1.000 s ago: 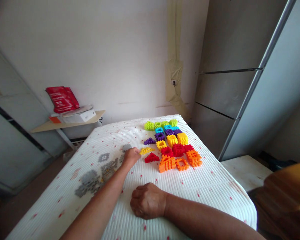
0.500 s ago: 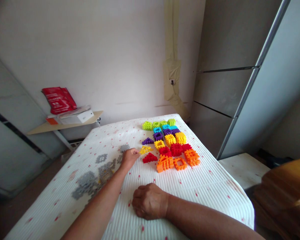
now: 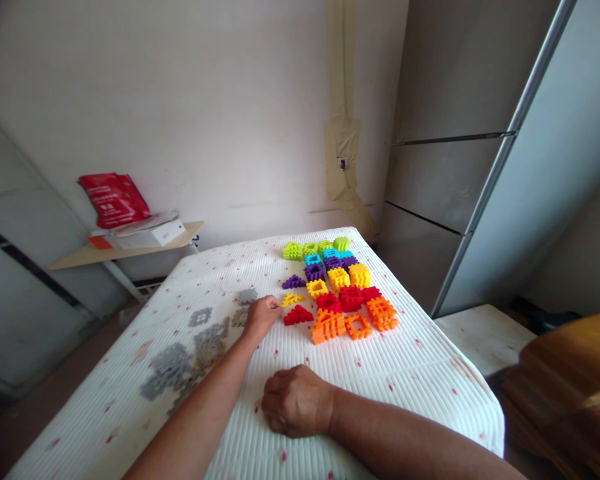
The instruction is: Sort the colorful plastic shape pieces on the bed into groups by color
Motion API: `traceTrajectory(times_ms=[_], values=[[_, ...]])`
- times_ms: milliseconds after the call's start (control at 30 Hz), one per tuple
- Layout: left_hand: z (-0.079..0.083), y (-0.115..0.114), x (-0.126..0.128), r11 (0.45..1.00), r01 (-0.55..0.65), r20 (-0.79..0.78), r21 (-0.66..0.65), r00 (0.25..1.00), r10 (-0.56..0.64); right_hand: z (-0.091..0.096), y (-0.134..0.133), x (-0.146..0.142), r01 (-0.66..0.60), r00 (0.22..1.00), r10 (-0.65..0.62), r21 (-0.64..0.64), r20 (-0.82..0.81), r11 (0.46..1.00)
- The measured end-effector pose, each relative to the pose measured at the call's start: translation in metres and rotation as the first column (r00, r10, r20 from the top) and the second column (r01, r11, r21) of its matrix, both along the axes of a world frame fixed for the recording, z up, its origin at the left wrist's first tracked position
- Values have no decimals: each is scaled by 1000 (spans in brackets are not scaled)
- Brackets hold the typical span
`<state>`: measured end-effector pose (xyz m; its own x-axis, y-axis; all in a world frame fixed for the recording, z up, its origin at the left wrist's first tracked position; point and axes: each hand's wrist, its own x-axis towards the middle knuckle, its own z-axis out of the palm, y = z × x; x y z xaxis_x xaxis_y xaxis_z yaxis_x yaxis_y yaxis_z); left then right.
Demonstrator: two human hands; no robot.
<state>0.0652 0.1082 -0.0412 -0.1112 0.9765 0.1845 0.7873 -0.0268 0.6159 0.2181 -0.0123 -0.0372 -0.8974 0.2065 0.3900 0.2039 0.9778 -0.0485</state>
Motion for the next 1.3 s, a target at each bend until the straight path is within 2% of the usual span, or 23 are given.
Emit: traceTrajectory(times_ms=[233, 600, 833, 1100, 1300], values=[[-2, 2, 1, 999, -11, -15, -31, 1000, 10, 2, 0, 0, 2, 1000, -2, -6, 6, 1000], [8, -2, 7, 996, -36, -102, -85, 994, 27, 0, 0, 0, 6, 1000, -6, -11, 15, 1000], [11, -2, 9, 994, -44, -172, -98, 985, 26, 1, -2, 1, 3, 1000, -2, -62, 16, 998], [15, 1, 12, 989, -63, -255, -136, 967, 27, 1, -5, 3, 28, 1000, -28, -178, -2, 984], [18, -1, 13, 990, -39, -292, -135, 956, -2, 0, -6, 2, 27, 1000, -27, -196, 0, 980]])
